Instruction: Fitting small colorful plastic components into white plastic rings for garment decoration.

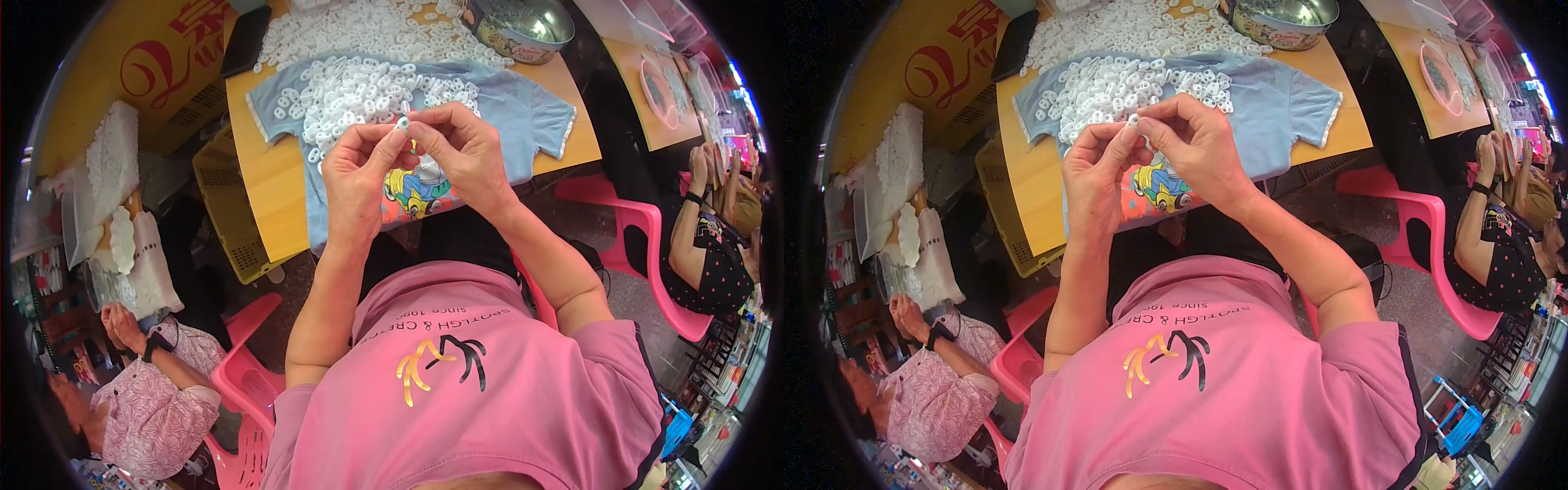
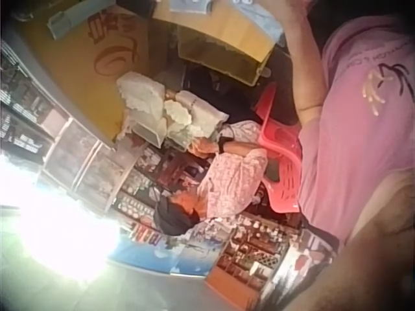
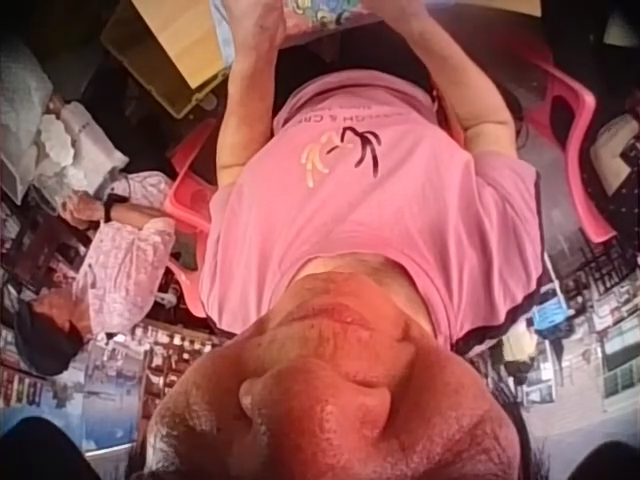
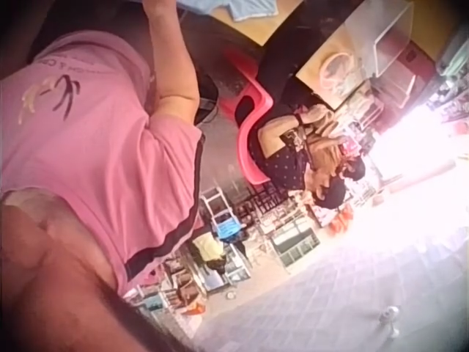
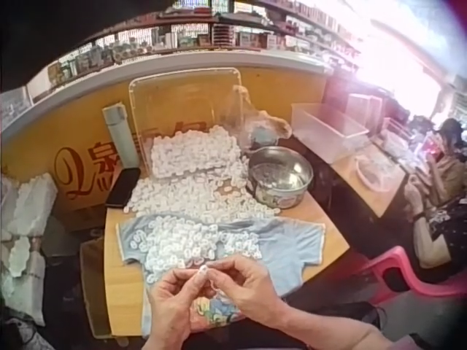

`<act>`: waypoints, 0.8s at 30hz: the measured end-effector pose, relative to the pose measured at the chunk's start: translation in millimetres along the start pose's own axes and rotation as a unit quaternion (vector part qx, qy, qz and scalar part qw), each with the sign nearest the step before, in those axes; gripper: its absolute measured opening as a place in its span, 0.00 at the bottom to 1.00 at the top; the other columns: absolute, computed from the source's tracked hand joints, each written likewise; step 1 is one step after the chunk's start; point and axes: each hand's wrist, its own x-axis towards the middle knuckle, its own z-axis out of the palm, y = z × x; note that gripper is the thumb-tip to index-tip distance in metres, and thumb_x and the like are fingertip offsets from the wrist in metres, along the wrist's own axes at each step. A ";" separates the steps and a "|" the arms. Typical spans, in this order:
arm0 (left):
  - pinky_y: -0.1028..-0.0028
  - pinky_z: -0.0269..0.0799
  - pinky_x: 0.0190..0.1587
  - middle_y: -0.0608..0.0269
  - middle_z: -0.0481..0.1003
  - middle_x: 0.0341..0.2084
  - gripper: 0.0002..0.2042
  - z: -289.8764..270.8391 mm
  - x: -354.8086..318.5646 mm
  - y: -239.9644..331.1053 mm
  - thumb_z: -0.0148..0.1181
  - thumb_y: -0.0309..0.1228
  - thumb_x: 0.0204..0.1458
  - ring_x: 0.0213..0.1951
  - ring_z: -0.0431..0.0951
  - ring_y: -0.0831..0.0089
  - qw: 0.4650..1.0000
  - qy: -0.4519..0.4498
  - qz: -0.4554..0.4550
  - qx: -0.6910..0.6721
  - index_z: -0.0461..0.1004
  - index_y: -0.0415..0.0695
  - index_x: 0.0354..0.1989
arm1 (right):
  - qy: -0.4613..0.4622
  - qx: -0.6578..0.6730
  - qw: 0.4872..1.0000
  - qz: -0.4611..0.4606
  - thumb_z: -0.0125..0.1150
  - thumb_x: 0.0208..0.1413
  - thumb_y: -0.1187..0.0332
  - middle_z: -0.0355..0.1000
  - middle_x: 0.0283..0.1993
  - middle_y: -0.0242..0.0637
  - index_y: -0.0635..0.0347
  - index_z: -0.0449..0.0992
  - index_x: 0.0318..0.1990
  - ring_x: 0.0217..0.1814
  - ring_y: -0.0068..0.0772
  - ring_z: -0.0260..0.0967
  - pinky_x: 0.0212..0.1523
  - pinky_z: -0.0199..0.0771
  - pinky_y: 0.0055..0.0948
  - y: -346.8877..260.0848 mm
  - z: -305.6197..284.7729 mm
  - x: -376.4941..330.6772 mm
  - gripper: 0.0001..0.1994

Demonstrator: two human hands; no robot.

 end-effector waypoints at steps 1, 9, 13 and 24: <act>0.80 0.74 0.35 0.60 0.78 0.30 0.07 -3.2 0.2 -2.9 0.62 0.27 0.56 0.30 0.78 0.78 1.000 -0.007 0.013 0.012 0.75 0.35 0.38 | -0.017 0.011 0.999 0.024 0.60 0.59 0.73 0.75 0.37 0.33 0.67 0.75 0.45 0.38 0.18 0.71 0.38 0.72 0.18 0.0 -2.2 0.9 0.09; 0.75 0.66 0.54 0.59 0.71 0.51 0.19 -9.7 -0.5 -16.3 0.50 0.41 0.64 0.53 0.69 0.75 0.984 -0.093 0.130 0.074 0.72 0.37 0.52 | -0.085 0.190 0.971 0.120 0.60 0.59 0.71 0.73 0.40 0.34 0.63 0.63 0.60 0.35 0.20 0.70 0.38 0.72 0.21 -13.3 -0.9 3.6 0.23; 0.72 0.61 0.59 0.57 0.66 0.57 0.23 -1.0 -8.6 -19.9 0.46 0.46 0.64 0.57 0.66 0.71 0.987 -0.127 0.092 -0.021 0.71 0.38 0.54 | -0.093 0.254 0.948 0.170 0.59 0.60 0.72 0.73 0.41 0.35 0.60 0.54 0.67 0.37 0.21 0.70 0.40 0.72 0.21 -17.1 3.4 -2.2 0.30; 0.68 0.66 0.57 0.58 0.69 0.51 0.21 -11.4 -15.9 -29.4 0.56 0.45 0.59 0.54 0.69 0.68 0.971 -0.170 0.084 -0.142 0.74 0.38 0.48 | -0.112 0.264 0.946 0.150 0.60 0.59 0.73 0.69 0.48 0.36 0.59 0.50 0.68 0.48 0.23 0.69 0.47 0.72 0.24 -13.7 14.2 -15.8 0.32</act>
